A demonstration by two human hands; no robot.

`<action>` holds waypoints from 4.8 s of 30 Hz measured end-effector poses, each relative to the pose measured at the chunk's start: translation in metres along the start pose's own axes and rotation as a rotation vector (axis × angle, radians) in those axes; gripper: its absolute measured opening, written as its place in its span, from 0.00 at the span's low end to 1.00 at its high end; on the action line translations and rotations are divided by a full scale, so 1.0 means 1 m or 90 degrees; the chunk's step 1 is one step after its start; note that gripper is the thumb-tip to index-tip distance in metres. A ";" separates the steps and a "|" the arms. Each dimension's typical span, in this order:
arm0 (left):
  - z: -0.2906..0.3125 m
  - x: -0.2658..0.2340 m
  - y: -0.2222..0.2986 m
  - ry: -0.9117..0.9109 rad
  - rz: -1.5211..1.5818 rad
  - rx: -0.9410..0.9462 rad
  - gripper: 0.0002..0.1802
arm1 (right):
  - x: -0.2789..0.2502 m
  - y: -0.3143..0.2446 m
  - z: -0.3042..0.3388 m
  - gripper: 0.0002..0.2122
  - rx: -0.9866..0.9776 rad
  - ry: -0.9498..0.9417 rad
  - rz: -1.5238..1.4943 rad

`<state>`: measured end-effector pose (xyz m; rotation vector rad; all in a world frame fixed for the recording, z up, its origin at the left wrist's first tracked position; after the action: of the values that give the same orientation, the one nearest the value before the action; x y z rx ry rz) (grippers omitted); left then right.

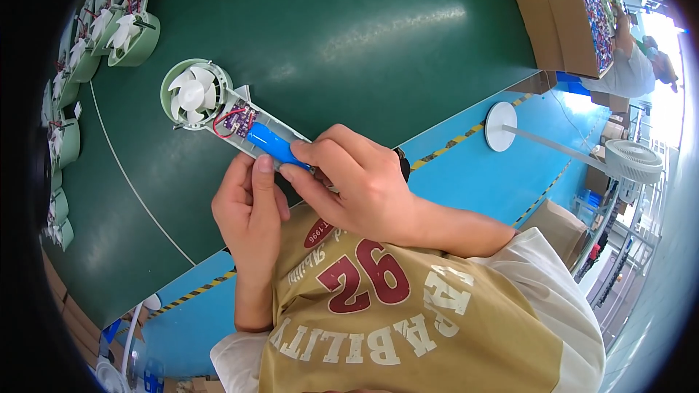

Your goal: The person assembles portable electric fans by connecting wires to circuit boards, inserting cylindrical batteries into the fan handles, and placing the assembled fans onto the table.

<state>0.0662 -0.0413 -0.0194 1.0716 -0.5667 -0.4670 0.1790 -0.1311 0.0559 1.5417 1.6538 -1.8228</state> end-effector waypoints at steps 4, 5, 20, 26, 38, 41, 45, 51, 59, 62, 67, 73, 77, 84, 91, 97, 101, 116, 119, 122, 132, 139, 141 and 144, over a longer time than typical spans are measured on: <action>-0.001 -0.001 0.002 0.012 0.007 0.024 0.09 | 0.001 -0.005 -0.006 0.11 -0.012 -0.017 0.039; -0.001 -0.001 0.001 0.011 0.003 0.020 0.09 | 0.001 -0.006 -0.007 0.11 -0.013 -0.022 0.044; -0.003 -0.008 0.013 -0.010 -0.137 0.076 0.14 | 0.018 0.023 -0.009 0.10 0.179 -0.133 -0.140; -0.004 -0.011 0.019 -0.015 -0.156 0.043 0.12 | 0.031 0.033 -0.006 0.09 0.283 -0.215 -0.232; -0.005 -0.008 0.016 -0.045 -0.149 0.051 0.15 | 0.036 0.031 -0.001 0.07 0.269 -0.166 -0.254; -0.005 -0.007 0.016 -0.039 -0.148 0.088 0.15 | 0.038 0.032 0.000 0.07 0.284 -0.166 -0.260; -0.006 -0.009 0.015 -0.029 -0.161 0.128 0.16 | 0.041 0.035 0.003 0.07 0.317 -0.168 -0.316; -0.006 -0.008 0.024 -0.010 -0.176 0.150 0.16 | 0.047 0.034 0.002 0.09 0.368 -0.264 -0.304; -0.008 -0.009 0.012 -0.038 -0.134 0.135 0.17 | 0.053 0.040 0.001 0.09 0.338 -0.288 -0.287; -0.009 -0.007 0.012 -0.043 -0.134 0.129 0.16 | 0.052 0.040 0.000 0.08 0.344 -0.282 -0.273; -0.003 -0.020 0.022 0.012 -0.150 0.109 0.10 | 0.035 0.042 -0.018 0.09 0.262 -0.258 -0.209; -0.009 -0.051 0.063 0.134 -0.106 0.235 0.08 | 0.013 0.007 -0.056 0.13 0.048 -0.130 -0.094; -0.018 -0.038 0.079 0.065 -0.135 0.331 0.10 | 0.023 -0.021 -0.066 0.09 -0.090 -0.076 -0.064; -0.020 -0.039 0.066 0.075 -0.184 0.340 0.09 | 0.032 -0.030 -0.067 0.04 -0.147 -0.075 -0.060; -0.018 -0.036 0.071 0.047 -0.249 0.385 0.11 | 0.052 -0.021 -0.073 0.03 -0.049 -0.128 -0.099; 0.000 -0.020 0.083 0.000 -0.476 0.576 0.17 | 0.059 -0.019 -0.074 0.04 -0.025 -0.165 -0.100; -0.001 -0.013 0.081 -0.049 -0.612 0.578 0.21 | 0.057 -0.017 -0.071 0.06 -0.017 -0.135 -0.111; -0.007 -0.016 0.071 -0.161 -0.645 0.530 0.05 | 0.070 0.002 -0.075 0.11 0.066 -0.188 -0.123; -0.022 -0.050 0.080 -0.043 -0.433 0.397 0.09 | 0.068 0.003 -0.075 0.11 0.064 -0.177 -0.121; -0.042 -0.064 0.081 0.062 -0.316 0.283 0.16 | 0.066 0.002 -0.075 0.11 0.081 -0.201 -0.088; -0.076 -0.037 0.073 0.054 -0.246 0.231 0.29 | 0.059 0.023 -0.069 0.30 0.129 -0.098 -0.157; -0.078 -0.033 0.051 -0.046 -0.057 -0.088 0.22 | 0.055 0.028 -0.061 0.31 0.120 -0.135 -0.325; -0.068 -0.025 0.060 -0.026 -0.006 -0.023 0.19 | 0.051 0.028 -0.059 0.31 0.121 -0.145 -0.366; -0.063 -0.018 0.071 -0.077 0.076 0.108 0.17 | 0.051 0.023 -0.058 0.30 0.134 -0.168 -0.438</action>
<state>0.0985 0.0410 0.0183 1.1689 -0.7837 -0.3845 0.2053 -0.0676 0.0137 0.7665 2.0615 -2.4644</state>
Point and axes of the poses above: each hand's wrist, its own z-axis away from the middle knuckle, its own x-axis out of the palm, y = z × x, the point moved 10 cm from there along -z, towards the middle knuckle, and after that the axes turned 15 degrees about z, right-handed, at the moved point
